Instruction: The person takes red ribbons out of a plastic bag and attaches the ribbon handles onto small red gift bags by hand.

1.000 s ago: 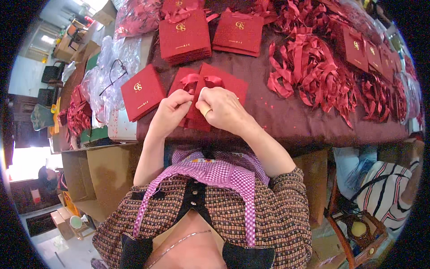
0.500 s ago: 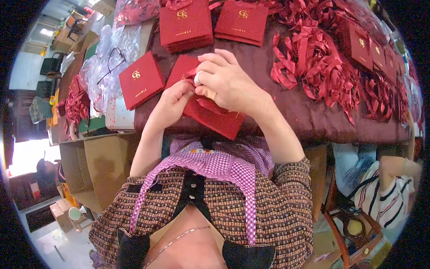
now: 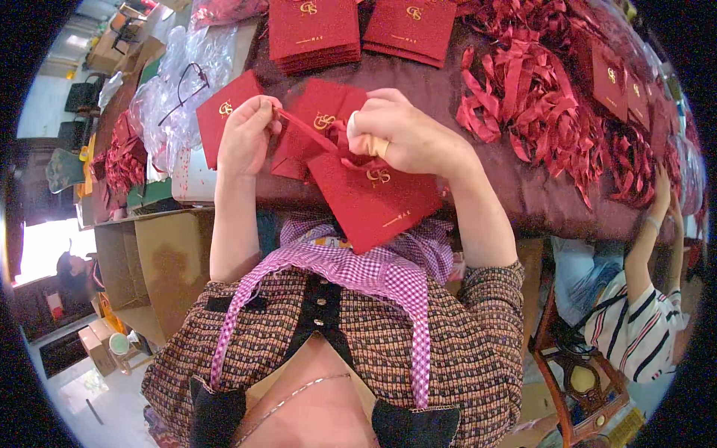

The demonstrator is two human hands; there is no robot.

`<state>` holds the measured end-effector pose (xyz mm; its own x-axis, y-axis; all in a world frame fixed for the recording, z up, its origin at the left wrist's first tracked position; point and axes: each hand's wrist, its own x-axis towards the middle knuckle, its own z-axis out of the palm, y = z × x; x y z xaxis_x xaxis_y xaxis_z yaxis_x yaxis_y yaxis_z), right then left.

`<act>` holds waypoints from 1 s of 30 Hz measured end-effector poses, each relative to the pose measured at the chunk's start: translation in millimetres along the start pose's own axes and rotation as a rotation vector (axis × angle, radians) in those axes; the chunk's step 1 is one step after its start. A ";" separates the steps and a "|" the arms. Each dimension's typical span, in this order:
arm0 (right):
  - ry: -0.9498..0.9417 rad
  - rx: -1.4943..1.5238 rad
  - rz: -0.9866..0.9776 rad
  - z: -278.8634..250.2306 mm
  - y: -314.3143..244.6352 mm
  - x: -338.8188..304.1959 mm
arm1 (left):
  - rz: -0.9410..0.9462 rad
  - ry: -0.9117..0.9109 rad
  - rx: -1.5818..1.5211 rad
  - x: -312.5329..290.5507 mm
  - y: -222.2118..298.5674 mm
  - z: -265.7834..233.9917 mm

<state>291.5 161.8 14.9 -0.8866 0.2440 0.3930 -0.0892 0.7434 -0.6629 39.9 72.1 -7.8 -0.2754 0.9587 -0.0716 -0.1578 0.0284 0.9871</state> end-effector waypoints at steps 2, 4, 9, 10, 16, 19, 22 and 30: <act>0.064 -0.010 0.058 -3.5 3.5 -1.3 | 0.010 0.053 0.013 1.9 -0.2 2.9; 0.086 -0.008 0.085 -4.6 6.7 -1.0 | 0.064 0.113 0.091 -0.7 3.3 9.1; 0.289 -0.160 0.074 -3.2 7.9 3.6 | -0.106 -0.080 0.212 -28.7 23.0 25.7; 0.336 -0.185 0.065 -1.8 5.6 6.3 | -0.043 -0.171 0.258 -33.6 22.9 32.2; 0.623 -0.270 -0.054 -10.4 -44.5 23.5 | -0.090 -0.192 -0.317 -25.2 11.4 45.1; 0.572 0.391 -0.376 -40.8 -101.3 1.6 | -0.113 -0.072 -0.375 -21.6 3.7 36.8; 0.475 0.599 -0.559 -54.5 -146.7 -14.0 | -0.110 -0.019 -0.368 -20.5 -6.8 34.8; 0.488 0.657 -0.613 -54.9 -179.1 -15.6 | -0.179 -0.032 -0.466 -22.3 -18.5 32.7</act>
<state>346.3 59.0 162.5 -0.3363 0.2725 0.9015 -0.8266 0.3732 -0.4212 80.0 59.4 -19.8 -0.1774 0.9587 -0.2221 -0.6091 0.0702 0.7899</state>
